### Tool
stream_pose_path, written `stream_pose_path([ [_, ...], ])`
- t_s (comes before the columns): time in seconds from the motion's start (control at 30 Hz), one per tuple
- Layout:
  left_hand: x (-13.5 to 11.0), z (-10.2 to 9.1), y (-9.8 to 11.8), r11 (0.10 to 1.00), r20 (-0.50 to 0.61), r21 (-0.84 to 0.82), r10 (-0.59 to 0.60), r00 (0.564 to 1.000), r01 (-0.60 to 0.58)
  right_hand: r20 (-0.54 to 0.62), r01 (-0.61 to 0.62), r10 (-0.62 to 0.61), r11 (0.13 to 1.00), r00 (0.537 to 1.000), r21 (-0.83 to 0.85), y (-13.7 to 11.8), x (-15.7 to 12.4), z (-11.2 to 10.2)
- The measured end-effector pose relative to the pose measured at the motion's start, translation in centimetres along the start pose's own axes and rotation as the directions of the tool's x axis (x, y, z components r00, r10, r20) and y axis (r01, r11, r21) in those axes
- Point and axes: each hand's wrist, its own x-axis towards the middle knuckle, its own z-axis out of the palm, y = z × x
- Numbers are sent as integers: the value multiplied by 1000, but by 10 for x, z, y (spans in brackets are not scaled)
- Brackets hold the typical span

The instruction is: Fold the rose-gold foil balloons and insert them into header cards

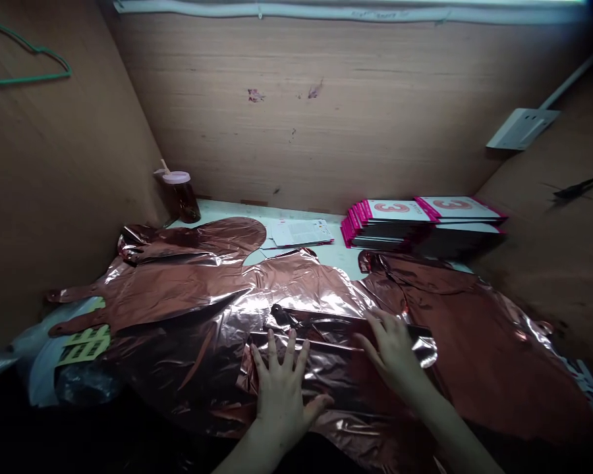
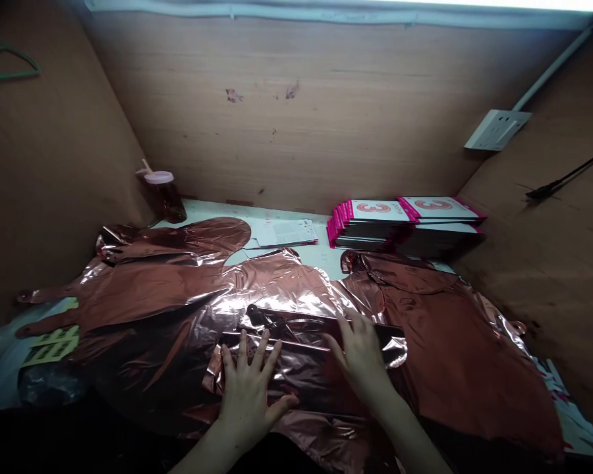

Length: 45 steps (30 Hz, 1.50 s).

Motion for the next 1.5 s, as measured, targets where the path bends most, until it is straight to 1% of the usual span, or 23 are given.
stream_pose_path([
  [0.07, -2, -5, 0, 999, 34, -18, 34, 999, -33, 195, 50, -71, 992, 978, 113, -25, 46, 0],
  [0.13, -5, -11, -2, 997, 74, -36, 75, 994, -73, 346, 104, -168, 975, 923, 195, -43, 81, 2],
  [0.2, -8, -15, -4, 992, 98, -48, 120, 988, -116, 431, 154, -258, 953, 865, 260, -52, 101, 0],
  [0.27, -10, -15, -6, 989, 87, -38, 148, 985, -146, 443, 195, -308, 939, 842, 283, -55, 103, -5],
  [0.33, -11, -6, -7, 991, 48, -1, 132, 990, -133, 404, 232, -320, 939, 857, 253, -59, 87, -11],
  [0.43, -12, 16, -7, 996, -44, 92, 19, 999, -14, 326, 317, -360, 932, 874, 177, -67, 33, -8],
  [0.47, -13, 23, -7, 992, -77, 119, -36, 996, 45, 279, 388, -414, 910, 867, 144, -70, 11, -3],
  [0.53, -11, 31, -10, 976, -125, 143, -149, 981, 167, 140, 584, -579, 811, 803, 7, -74, -31, 11],
  [0.57, -9, 30, -14, 967, -129, 139, -197, 972, 214, 84, 626, -621, 776, 779, -75, -75, -48, 18],
  [0.63, 0, 19, -28, 955, -100, 127, -257, 961, 268, 31, 628, -635, 753, 772, -199, -76, -72, 30],
  [0.73, 16, -12, -52, 925, -63, 154, -342, 938, 348, 55, 602, -612, 751, 789, -272, -78, -84, 38],
  [0.8, 20, -29, -55, 863, -178, 183, -442, 879, 471, 84, 603, -607, 746, 790, -284, -79, -83, 39],
  [0.83, 18, -32, -49, 852, -245, 180, -446, 861, 492, 87, 601, -604, 748, 792, -283, -80, -82, 39],
  [0.87, 13, -32, -39, 871, -287, 168, -405, 868, 462, 81, 598, -602, 752, 794, -278, -80, -81, 39],
  [0.9, 6, -29, -26, 913, -294, 153, -324, 899, 378, 75, 596, -600, 758, 797, -265, -80, -80, 38],
  [0.97, -9, -13, 1, 984, -181, 96, -134, 974, 153, 82, 591, -588, 779, 805, -210, -75, -77, 32],
  [1.07, -17, 8, 19, 995, -24, 48, -82, 996, 83, 139, 531, -519, 844, 843, -75, -56, -73, 12],
  [1.17, 10, 2, -1, 1000, 92, 23, 14, 996, -16, 273, 454, -453, 889, 849, 64, -38, -68, -19],
  [1.23, 44, -14, -21, 987, 140, -48, 159, 977, -154, 382, 432, -466, 884, 798, 177, -35, -66, -35],
  [1.3, 81, -31, -38, 949, 150, -131, 305, 941, -287, 451, 429, -517, 856, 727, 290, -41, -63, -40],
  [1.4, 116, -49, -45, 904, 144, -183, 412, 900, -385, 448, 485, -594, 805, 668, 342, -51, -56, -26],
  [1.43, 118, -52, -45, 897, 142, -191, 428, 893, -399, 425, 518, -608, 794, 671, 318, -53, -54, -18],
  [1.5, 104, -57, -42, 876, 149, -212, 468, 871, -434, 345, 588, -624, 780, 701, 215, -54, -51, 2],
])
